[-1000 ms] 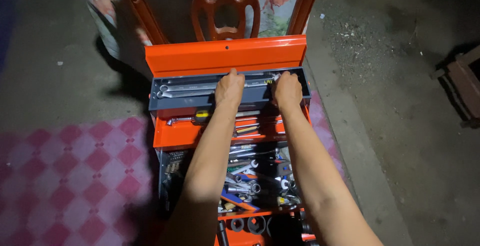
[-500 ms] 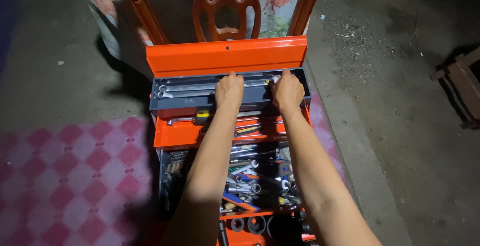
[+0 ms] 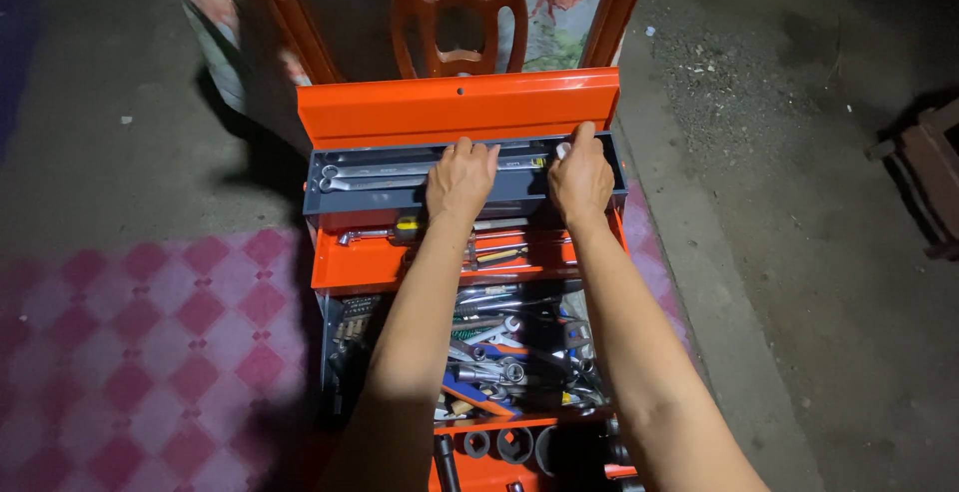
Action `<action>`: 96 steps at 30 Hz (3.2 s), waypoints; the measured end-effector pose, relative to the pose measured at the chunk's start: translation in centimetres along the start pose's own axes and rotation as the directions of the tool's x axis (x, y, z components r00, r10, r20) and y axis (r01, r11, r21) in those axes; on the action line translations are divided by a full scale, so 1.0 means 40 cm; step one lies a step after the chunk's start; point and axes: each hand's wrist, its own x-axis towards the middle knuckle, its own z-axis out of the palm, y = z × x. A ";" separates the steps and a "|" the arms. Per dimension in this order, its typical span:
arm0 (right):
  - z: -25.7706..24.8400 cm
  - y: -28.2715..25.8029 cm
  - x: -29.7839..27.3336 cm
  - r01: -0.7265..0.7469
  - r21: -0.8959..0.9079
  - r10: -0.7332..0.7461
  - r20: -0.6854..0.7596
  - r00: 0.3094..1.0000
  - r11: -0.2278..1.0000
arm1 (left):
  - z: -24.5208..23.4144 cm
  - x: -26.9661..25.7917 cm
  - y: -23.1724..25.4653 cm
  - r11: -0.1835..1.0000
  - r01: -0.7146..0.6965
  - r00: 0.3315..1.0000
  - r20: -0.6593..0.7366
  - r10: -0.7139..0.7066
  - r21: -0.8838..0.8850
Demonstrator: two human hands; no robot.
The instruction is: Organize tools within a multi-tiered orange metal toolbox, wiping some with a cloth.
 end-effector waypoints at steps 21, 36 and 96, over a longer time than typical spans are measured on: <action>-0.148 -0.055 -0.076 0.168 0.590 -0.103 -0.143 0.984 0.789 | -0.318 -0.069 0.013 0.924 -0.119 0.990 -0.111 0.084 -0.363; -0.230 -0.079 -0.561 -0.405 0.596 -0.046 0.598 0.800 0.693 | -0.621 -0.498 0.032 0.751 0.028 0.993 0.107 0.058 -0.660; -0.002 -0.111 -0.583 0.346 0.374 -0.498 0.471 0.729 0.860 | -0.420 -0.566 -0.197 0.883 0.425 0.604 0.664 -0.440 0.199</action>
